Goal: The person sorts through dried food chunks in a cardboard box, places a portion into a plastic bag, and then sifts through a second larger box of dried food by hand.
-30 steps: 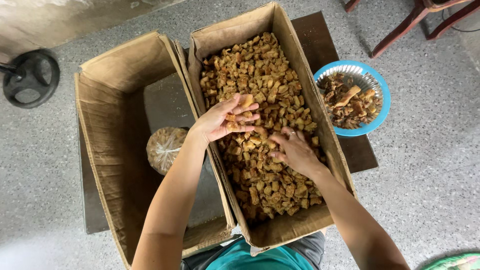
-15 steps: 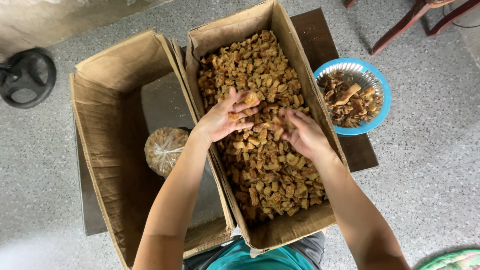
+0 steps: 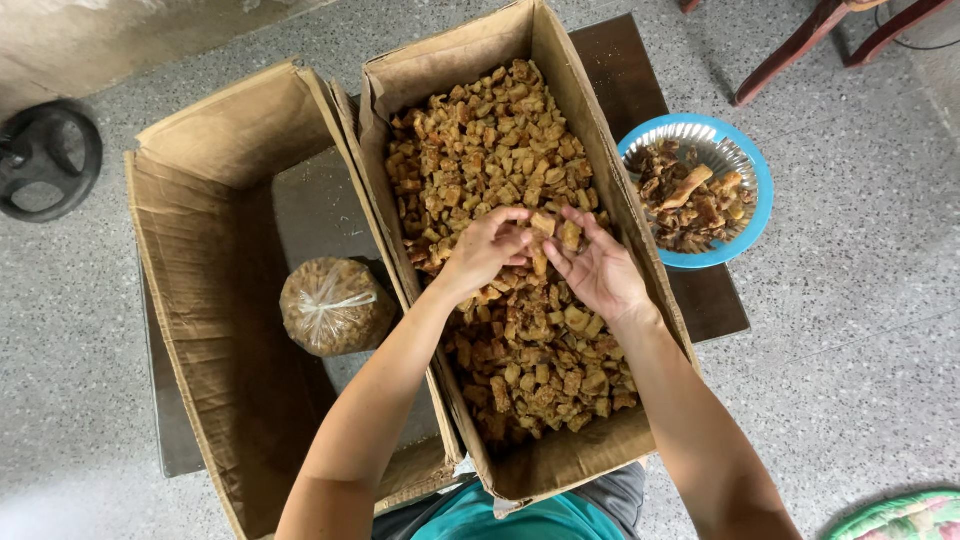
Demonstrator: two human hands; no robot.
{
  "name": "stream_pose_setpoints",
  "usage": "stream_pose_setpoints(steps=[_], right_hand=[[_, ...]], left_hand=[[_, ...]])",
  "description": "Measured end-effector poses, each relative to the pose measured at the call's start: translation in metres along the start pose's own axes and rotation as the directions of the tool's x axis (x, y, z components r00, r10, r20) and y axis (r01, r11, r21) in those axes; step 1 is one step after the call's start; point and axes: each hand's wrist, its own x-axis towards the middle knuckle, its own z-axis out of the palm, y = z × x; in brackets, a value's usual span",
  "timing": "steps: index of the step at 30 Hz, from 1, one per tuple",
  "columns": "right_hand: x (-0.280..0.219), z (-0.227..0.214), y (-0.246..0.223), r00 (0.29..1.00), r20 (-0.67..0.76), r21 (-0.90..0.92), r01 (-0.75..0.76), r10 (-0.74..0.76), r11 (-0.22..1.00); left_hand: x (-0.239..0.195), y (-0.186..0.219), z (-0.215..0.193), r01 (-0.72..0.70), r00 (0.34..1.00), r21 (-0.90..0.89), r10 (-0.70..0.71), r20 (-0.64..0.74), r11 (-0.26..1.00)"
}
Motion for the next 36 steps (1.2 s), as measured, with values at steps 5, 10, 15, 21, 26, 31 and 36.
stream_pose_setpoints(steps=[5,10,15,21,26,31,36], right_hand=[[-0.001,-0.001,0.001,0.998,0.062,-0.028,-0.013,0.015,1.0],[0.001,0.001,0.001,0.994,0.096,-0.027,-0.05,0.052,0.998],[0.006,-0.016,0.006,0.99,0.142,-0.039,0.009,-0.004,0.999],[0.008,-0.011,0.02,0.938,0.159,-0.742,0.319,-0.308,0.589],[0.007,-0.014,0.032,0.883,0.346,-0.892,0.415,-0.319,0.182],[-0.019,0.007,0.041,0.9,0.351,-0.824,0.165,-0.26,-0.542],[-0.03,0.016,0.066,0.894,0.442,-0.725,0.407,0.079,-0.556]], left_hand=[[0.007,-0.021,-0.01,-0.07,0.997,-0.086,0.071,0.016,0.994],[0.006,-0.018,-0.01,-0.137,0.991,-0.106,0.137,-0.009,0.985],[0.001,0.005,0.002,-0.058,0.988,0.096,0.071,-0.135,0.994],[-0.01,0.017,0.028,-0.041,0.979,0.232,0.085,-0.184,0.972],[0.006,-0.006,0.029,-0.039,0.974,0.238,0.09,-0.206,0.97],[0.029,-0.007,-0.005,-0.112,0.846,0.598,0.391,-0.362,0.794],[0.097,0.02,-0.014,-0.125,0.854,0.731,0.448,-0.265,0.671]])
